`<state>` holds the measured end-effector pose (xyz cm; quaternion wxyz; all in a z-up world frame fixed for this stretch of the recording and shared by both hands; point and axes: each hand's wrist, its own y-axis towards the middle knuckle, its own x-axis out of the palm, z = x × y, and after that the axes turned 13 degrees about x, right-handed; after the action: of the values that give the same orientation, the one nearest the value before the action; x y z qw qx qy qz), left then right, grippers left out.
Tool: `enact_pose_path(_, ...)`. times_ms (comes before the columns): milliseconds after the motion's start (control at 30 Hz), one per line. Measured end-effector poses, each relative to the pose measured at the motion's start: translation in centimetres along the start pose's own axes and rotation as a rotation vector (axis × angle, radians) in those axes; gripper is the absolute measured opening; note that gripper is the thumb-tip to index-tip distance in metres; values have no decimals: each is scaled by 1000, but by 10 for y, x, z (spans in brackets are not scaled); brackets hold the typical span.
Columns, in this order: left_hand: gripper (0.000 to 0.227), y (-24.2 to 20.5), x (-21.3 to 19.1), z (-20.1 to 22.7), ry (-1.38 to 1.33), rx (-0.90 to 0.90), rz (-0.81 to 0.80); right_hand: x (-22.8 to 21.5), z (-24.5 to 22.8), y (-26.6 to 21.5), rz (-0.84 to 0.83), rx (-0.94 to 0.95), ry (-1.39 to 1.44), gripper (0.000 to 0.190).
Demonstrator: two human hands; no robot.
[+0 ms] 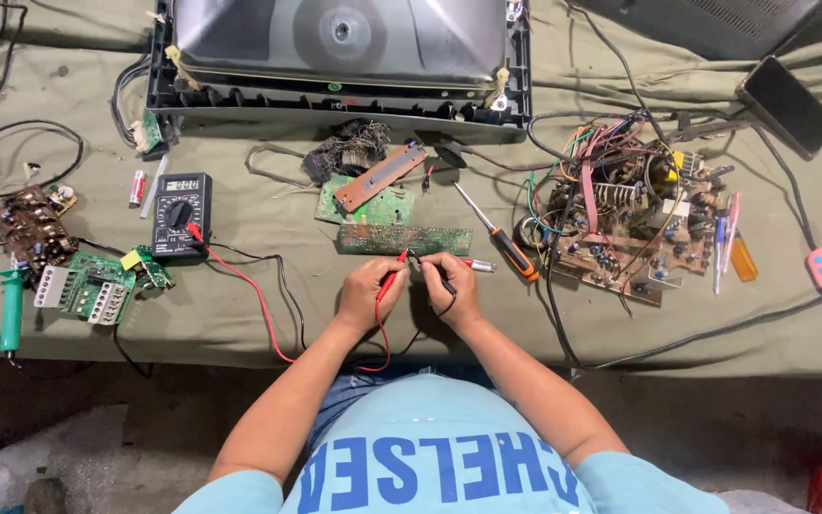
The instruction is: The person uses a multimeter to test a green circuit board. They hold the red and black probes and touch them to various points on the board to check for continuity or voltage. The workspace is cluttered with other electronic components and tools.
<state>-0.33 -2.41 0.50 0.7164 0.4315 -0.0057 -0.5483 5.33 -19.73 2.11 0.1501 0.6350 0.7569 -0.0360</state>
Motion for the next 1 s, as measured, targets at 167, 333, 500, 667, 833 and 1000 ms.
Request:
enact_pose_path(167,6,2,-2,4,0,-1,-19,-1,1,-1,9,17,3,12)
enact_pose_path(333,6,7,-6,9,4,-5,-10,1,2,0,26,9,-5,10)
enact_pose_path(500,5,7,-6,9,-21,-38,-1,2,3,-2,44,43,5,10)
enact_pose_path(667,5,7,-6,10,-25,-44,21,2,3,-2,39,57,9,9)
enact_pose_path(833,6,5,-6,8,-22,-48,38,3,4,-2,53,57,14,8)
enact_pose_path(1000,5,8,-6,11,-45,-38,25,4,3,-3,39,78,-7,8)
